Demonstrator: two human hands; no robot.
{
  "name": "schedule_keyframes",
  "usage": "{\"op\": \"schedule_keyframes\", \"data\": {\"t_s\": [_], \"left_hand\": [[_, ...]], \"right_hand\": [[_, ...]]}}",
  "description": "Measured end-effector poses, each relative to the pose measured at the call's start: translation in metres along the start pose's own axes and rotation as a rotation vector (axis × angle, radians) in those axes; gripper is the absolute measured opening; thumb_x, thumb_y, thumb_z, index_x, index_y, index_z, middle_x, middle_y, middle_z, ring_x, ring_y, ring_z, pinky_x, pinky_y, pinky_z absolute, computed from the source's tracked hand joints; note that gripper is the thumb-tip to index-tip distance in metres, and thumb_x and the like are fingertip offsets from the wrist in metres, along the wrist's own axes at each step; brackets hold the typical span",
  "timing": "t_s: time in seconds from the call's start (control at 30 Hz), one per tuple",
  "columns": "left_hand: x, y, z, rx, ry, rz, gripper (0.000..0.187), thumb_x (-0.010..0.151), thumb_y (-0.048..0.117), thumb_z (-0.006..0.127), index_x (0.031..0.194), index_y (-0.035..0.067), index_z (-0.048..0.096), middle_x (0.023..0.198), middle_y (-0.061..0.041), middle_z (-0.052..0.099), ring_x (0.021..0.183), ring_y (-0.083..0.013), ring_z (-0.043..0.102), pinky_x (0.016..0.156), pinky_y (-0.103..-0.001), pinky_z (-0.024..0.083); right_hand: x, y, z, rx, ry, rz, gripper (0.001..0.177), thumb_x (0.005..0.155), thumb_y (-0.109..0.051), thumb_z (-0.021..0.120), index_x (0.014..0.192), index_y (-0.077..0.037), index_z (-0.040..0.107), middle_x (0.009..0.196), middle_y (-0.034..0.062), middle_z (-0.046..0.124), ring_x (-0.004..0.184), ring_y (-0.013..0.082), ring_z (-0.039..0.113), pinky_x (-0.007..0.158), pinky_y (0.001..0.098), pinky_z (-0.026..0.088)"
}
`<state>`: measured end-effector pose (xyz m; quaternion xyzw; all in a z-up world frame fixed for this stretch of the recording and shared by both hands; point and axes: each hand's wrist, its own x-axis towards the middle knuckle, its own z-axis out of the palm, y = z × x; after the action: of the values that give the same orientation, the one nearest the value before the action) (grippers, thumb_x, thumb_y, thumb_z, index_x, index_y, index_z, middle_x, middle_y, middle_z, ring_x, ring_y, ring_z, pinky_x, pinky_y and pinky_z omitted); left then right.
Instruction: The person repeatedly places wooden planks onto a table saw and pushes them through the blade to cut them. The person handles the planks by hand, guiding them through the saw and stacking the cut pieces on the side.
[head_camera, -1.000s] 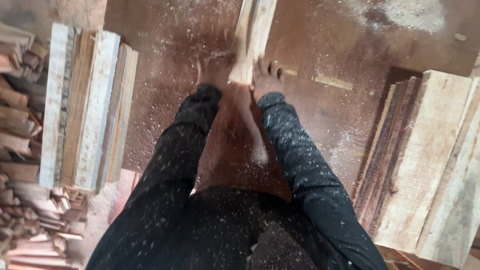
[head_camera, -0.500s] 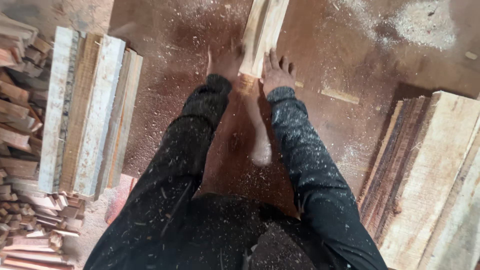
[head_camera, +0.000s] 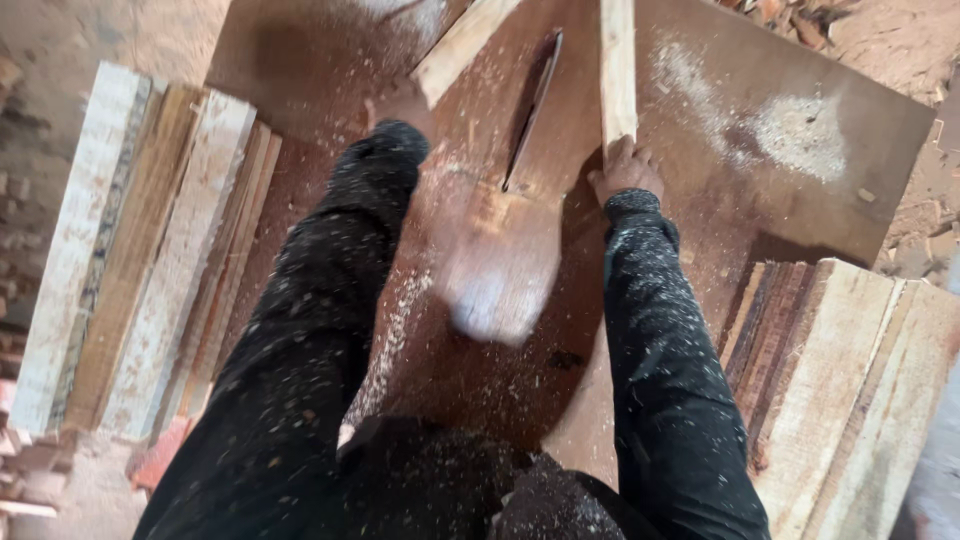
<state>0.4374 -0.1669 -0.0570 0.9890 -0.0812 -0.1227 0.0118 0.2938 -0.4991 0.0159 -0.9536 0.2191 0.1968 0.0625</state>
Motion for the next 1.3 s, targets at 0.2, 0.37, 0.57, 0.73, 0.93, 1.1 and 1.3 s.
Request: {"op": "schedule_keyframes", "data": {"t_s": [0.2, 0.37, 0.57, 0.73, 0.93, 1.1, 1.3], "left_hand": [[-0.079, -0.025, 0.031, -0.029, 0.27, 0.053, 0.056, 0.093, 0.022, 0.055, 0.145, 0.001, 0.049, 0.141, -0.026, 0.052, 0.128, -0.0467, 0.05, 0.103, -0.059, 0.043], [-0.258, -0.103, 0.044, -0.197, -0.04, -0.076, 0.074, 0.093, 0.022, 0.056, 0.161, 0.004, 0.036, 0.147, -0.028, 0.05, 0.113, -0.0436, 0.059, 0.094, -0.058, 0.048], [-0.469, -0.15, 0.073, -0.247, -0.11, -0.245, 0.085, 0.087, 0.039, 0.065, 0.156, 0.004, 0.029, 0.15, -0.022, 0.045, 0.138, -0.0451, 0.042, 0.092, -0.063, 0.045], [-0.508, -0.163, 0.089, -0.372, 0.197, -0.195, 0.073, 0.09, 0.037, 0.068, 0.152, 0.011, 0.039, 0.143, -0.023, 0.047, 0.136, -0.0462, 0.041, 0.097, -0.062, 0.047], [-0.53, -0.18, 0.053, -0.373, 0.269, -0.067, 0.067, 0.089, 0.03, 0.066, 0.15, 0.012, 0.046, 0.141, -0.02, 0.051, 0.127, -0.0399, 0.049, 0.104, -0.057, 0.049], [-0.506, -0.248, -0.006, -0.18, 0.406, -0.093, 0.056, 0.094, 0.04, 0.06, 0.145, 0.016, 0.051, 0.143, -0.017, 0.05, 0.13, -0.0385, 0.047, 0.107, -0.062, 0.044], [-0.439, -0.344, -0.049, -0.224, 0.395, -0.053, 0.062, 0.1, 0.032, 0.059, 0.153, 0.002, 0.046, 0.148, -0.03, 0.044, 0.134, -0.0437, 0.046, 0.108, -0.062, 0.043]], "right_hand": [[-0.065, 0.024, 0.069, -0.019, 0.13, -0.078, 0.051, 0.099, -0.031, 0.055, 0.142, -0.005, 0.051, 0.138, 0.0228, 0.057, 0.118, 0.0414, 0.063, 0.086, 0.0472, 0.057], [-0.279, 0.102, 0.164, -0.141, 0.341, -0.326, 0.051, 0.093, -0.028, 0.062, 0.133, 0.003, 0.06, 0.123, 0.0243, 0.068, 0.076, 0.0326, 0.071, 0.058, 0.045, 0.061], [-0.452, 0.13, 0.243, 0.255, 0.324, -0.151, 0.068, 0.083, -0.035, 0.073, 0.137, 0.002, 0.052, 0.123, 0.0312, 0.064, 0.095, 0.043, 0.069, 0.071, 0.0505, 0.058], [-0.424, 0.107, 0.239, 0.285, 0.349, -0.172, 0.086, 0.077, -0.039, 0.081, 0.147, -0.004, 0.045, 0.125, 0.0337, 0.061, 0.1, 0.0489, 0.066, 0.079, 0.0557, 0.057], [-0.427, 0.08, 0.198, 0.154, 0.28, -0.059, 0.093, 0.077, -0.038, 0.084, 0.158, -0.017, 0.044, 0.122, 0.034, 0.06, 0.096, 0.0438, 0.067, 0.084, 0.0507, 0.058], [-0.515, 0.052, 0.198, 0.442, 0.108, 0.181, 0.083, 0.086, -0.026, 0.074, 0.164, -0.023, 0.043, 0.115, 0.0159, 0.072, 0.08, 0.0326, 0.068, 0.078, 0.0468, 0.063], [-0.545, -0.097, 0.197, 0.954, 0.373, -0.17, 0.073, 0.087, -0.025, 0.077, 0.149, -0.001, 0.05, 0.137, 0.0258, 0.059, 0.114, 0.0315, 0.065, 0.092, 0.0395, 0.058]]}}
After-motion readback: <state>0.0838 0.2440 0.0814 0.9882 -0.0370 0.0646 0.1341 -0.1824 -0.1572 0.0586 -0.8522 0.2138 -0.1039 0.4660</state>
